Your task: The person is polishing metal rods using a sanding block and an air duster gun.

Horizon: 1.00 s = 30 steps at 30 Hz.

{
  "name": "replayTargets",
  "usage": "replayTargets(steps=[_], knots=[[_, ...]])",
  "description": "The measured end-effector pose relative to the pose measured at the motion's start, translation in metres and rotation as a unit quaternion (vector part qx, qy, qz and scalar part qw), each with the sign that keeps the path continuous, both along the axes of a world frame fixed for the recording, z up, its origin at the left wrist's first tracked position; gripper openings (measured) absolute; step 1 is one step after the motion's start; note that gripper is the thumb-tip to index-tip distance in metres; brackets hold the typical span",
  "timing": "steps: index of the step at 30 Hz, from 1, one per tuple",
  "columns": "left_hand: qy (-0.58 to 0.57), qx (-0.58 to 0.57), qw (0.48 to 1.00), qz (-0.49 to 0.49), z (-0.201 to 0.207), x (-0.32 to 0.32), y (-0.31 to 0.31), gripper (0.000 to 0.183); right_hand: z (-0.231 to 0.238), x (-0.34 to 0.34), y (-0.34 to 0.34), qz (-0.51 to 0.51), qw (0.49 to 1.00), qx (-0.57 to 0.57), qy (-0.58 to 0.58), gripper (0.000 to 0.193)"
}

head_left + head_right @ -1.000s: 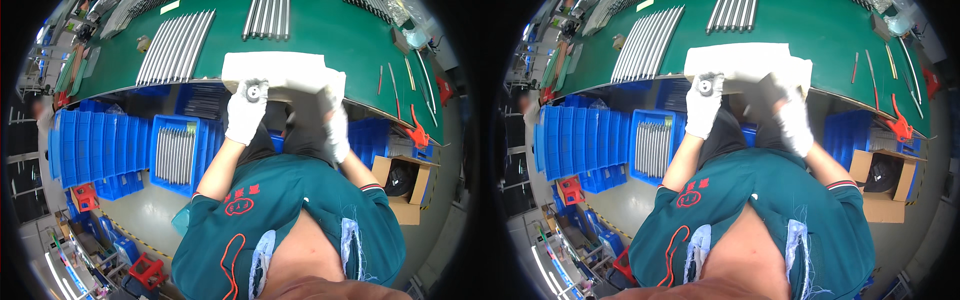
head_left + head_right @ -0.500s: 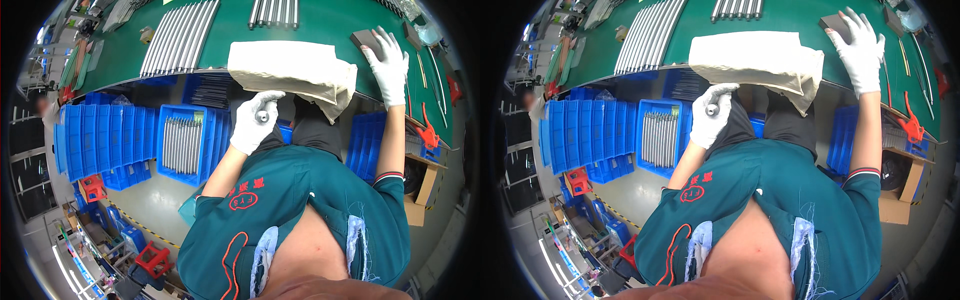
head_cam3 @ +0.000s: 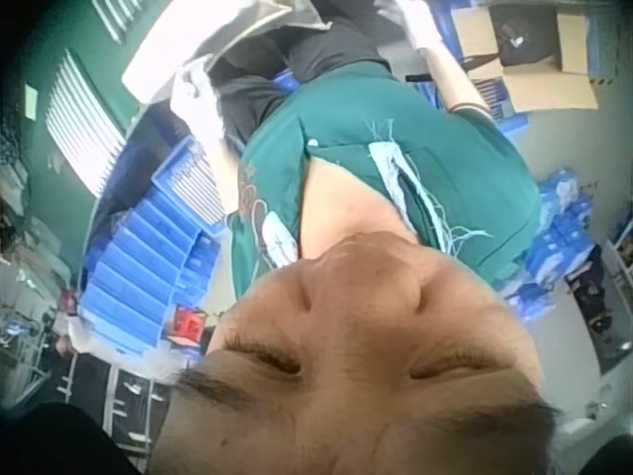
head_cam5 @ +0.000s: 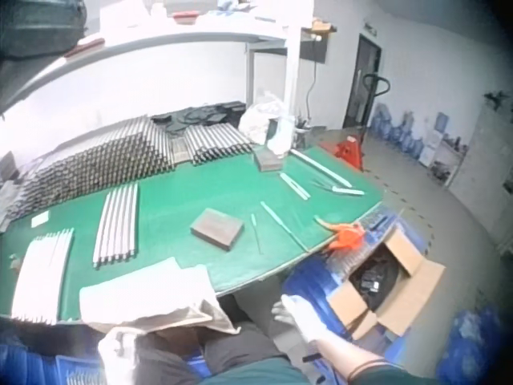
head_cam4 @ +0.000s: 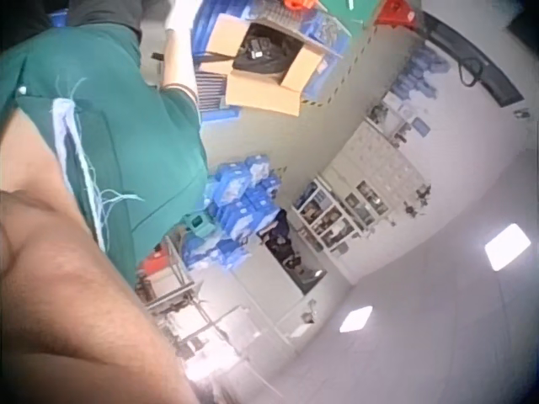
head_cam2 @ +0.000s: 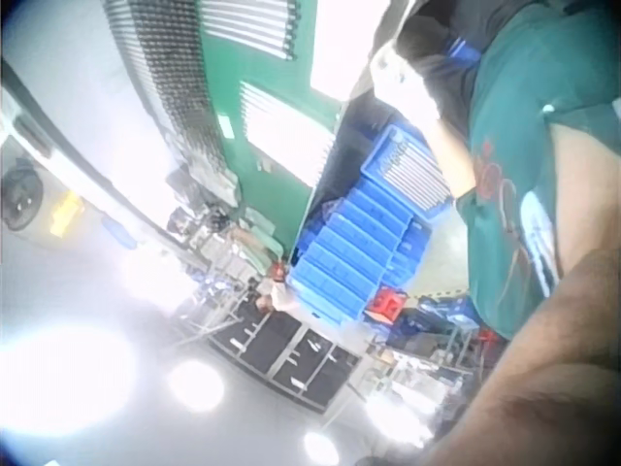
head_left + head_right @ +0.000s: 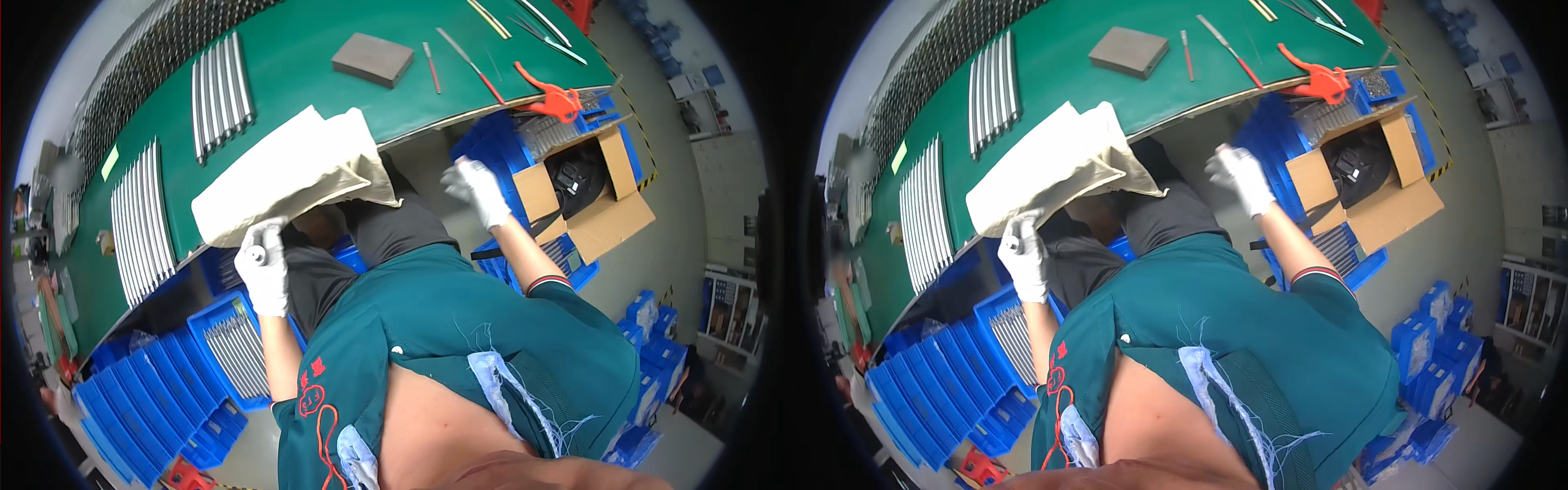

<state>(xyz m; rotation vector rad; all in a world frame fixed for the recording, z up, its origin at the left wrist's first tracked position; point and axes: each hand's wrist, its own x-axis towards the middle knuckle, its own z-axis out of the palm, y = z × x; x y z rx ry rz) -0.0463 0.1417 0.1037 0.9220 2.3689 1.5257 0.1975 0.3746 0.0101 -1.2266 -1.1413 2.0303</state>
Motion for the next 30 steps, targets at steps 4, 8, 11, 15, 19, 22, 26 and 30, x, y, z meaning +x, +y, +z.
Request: replayTargets(steps=[4, 8, 11, 15, 19, 22, 26, 30], knots=[[-0.139, 0.054, 0.988, 0.040, 0.023, 0.005, 0.000, 0.038, 0.011, 0.033, 0.057, -0.347, 0.921, 0.167, 0.052, 0.035], [-0.106, -0.046, 0.993, 0.022, 0.025, 0.009, -0.020, 0.038, 0.026, 0.042, 0.102, -0.306, 0.873, 0.377, 0.039, 0.038], [-0.083, -0.136, 0.987, 0.022, 0.004, 0.005, -0.029, 0.038, 0.044, 0.039, 0.111, -0.305, 0.856, 0.415, 0.029, 0.030], [-0.100, -0.206, 0.973, 0.014, -0.047, 0.001, -0.056, 0.038, 0.067, 0.030, 0.102, -0.364, 0.848, 0.371, 0.105, 0.023], [0.011, -0.247, 0.969, -0.002, -0.104, 0.023, -0.089, 0.039, 0.105, 0.054, 0.091, -0.214, 0.907, 0.320, 0.172, 0.043], [0.031, -0.243, 0.968, -0.048, -0.103, 0.007, -0.076, 0.035, 0.147, 0.037, 0.038, 0.053, 0.922, 0.363, 0.126, 0.054], [0.031, -0.273, 0.961, -0.024, -0.114, 0.012, -0.075, 0.039, 0.129, -0.041, -0.022, 0.590, 0.789, 0.170, 0.003, 0.047], [0.031, -0.325, 0.943, -0.059, -0.106, 0.015, -0.074, 0.028, 0.104, -0.079, -0.068, 0.688, 0.686, 0.193, -0.135, 0.037]])
